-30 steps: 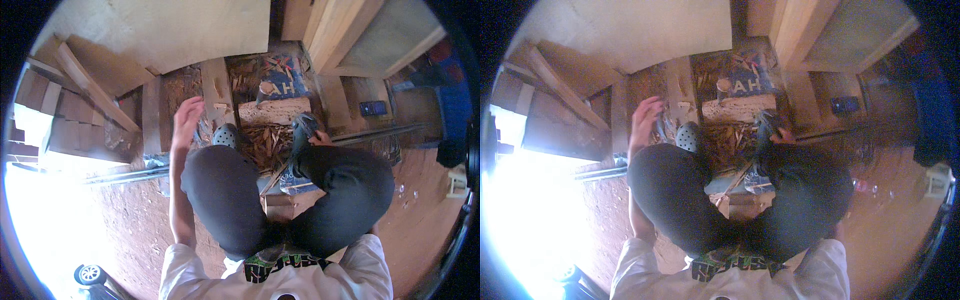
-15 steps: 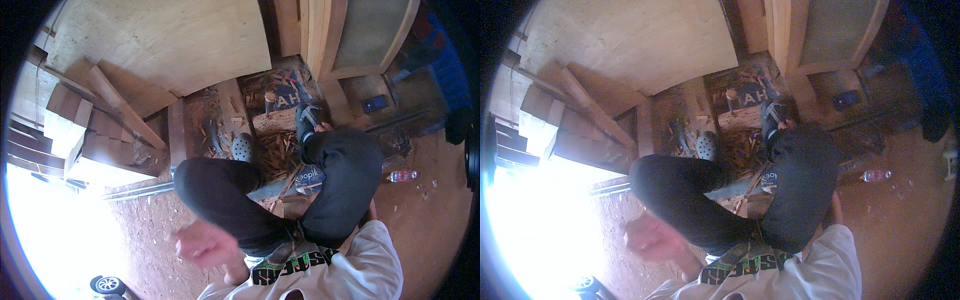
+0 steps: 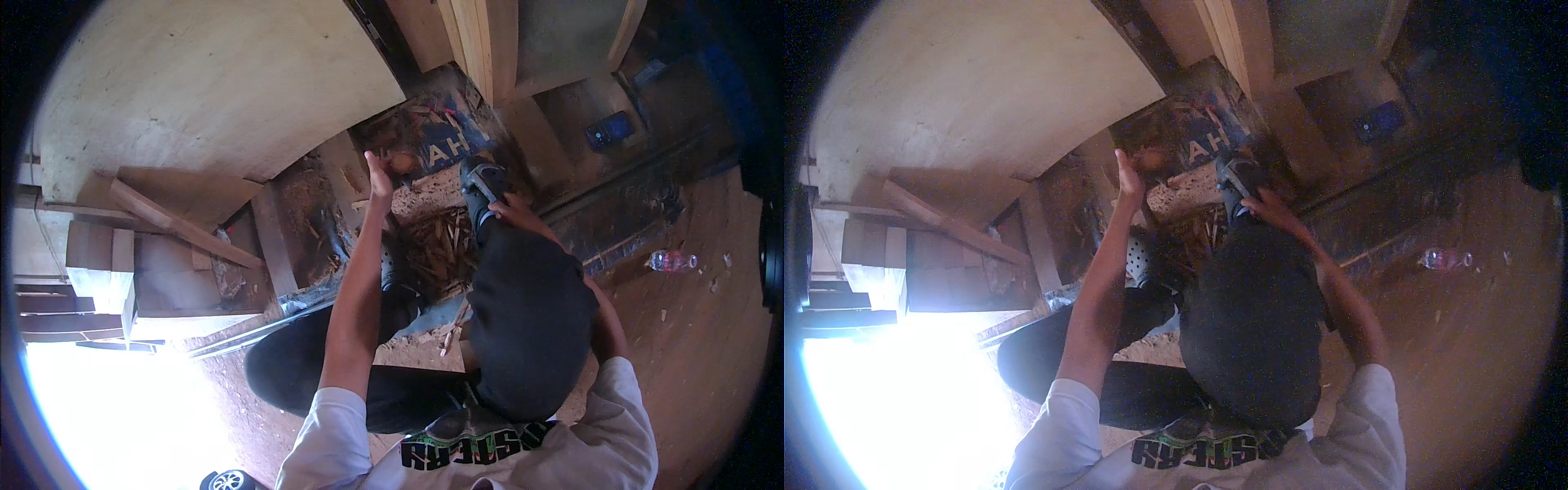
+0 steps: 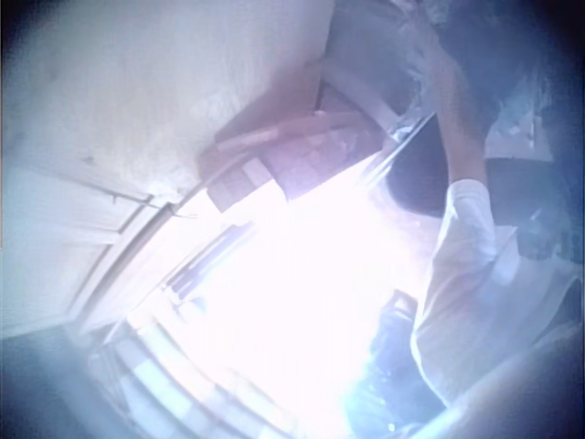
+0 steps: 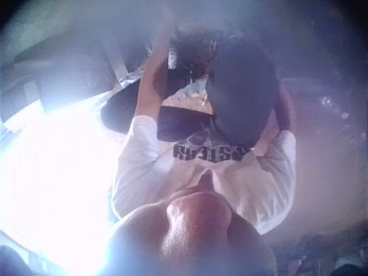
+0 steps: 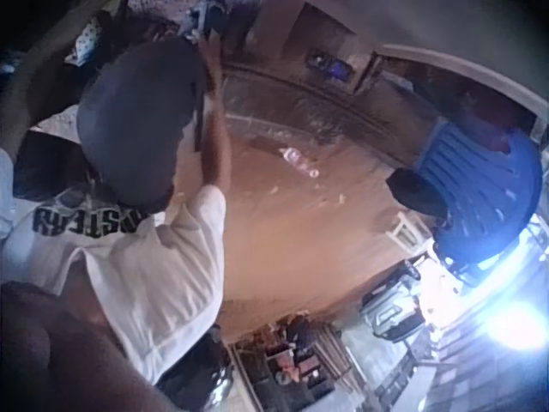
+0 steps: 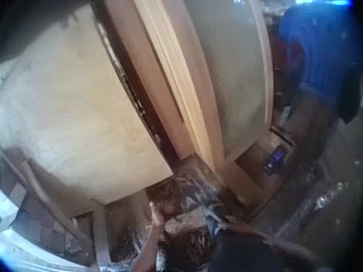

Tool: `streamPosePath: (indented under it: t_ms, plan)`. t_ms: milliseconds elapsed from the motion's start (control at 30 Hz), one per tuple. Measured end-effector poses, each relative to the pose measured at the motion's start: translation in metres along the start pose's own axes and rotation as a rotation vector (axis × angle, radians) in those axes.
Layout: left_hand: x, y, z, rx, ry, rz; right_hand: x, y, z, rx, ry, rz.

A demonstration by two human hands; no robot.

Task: The person sits on the floor and uses a hammer and chisel to carve a small piece of wood. They repeatedly strike the chisel to remove wood shavings, occasionally repositioning the wood piece.

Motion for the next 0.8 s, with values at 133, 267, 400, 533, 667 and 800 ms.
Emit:
streamPosePath:
  t_ms: [133,267,400,533,667,800]
  plan:
    - [0.046,-0.002,-0.019,-0.138,-0.177,0.021,0.007,-0.001,0.004,-0.039,0.009,0.021]
    - [0.068,-0.019,-0.006,0.004,-0.304,0.138,-0.006,-0.006,0.002,-0.067,-0.009,0.080]
    - [0.074,-0.052,0.007,-0.152,-0.276,0.080,-0.018,-0.009,0.012,0.031,0.219,0.080]
    - [0.032,-0.072,0.040,-0.113,0.174,0.212,-0.027,-0.013,0.001,-0.105,0.228,0.134]
    - [0.006,-0.083,0.067,-0.001,0.547,0.410,-0.025,-0.012,0.007,-0.022,0.338,0.126]
    - [0.016,-0.089,0.083,0.185,0.700,0.484,-0.027,-0.018,0.002,-0.064,0.328,0.199]
Point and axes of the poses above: each hand's wrist, its own y-axis towards the middle knuckle, its own z-axis out of the palm, x = y × z, the point moved 10 cm from there along y, towards the middle knuckle, and after that the axes turned 9 degrees about x, right-handed, at the moved point
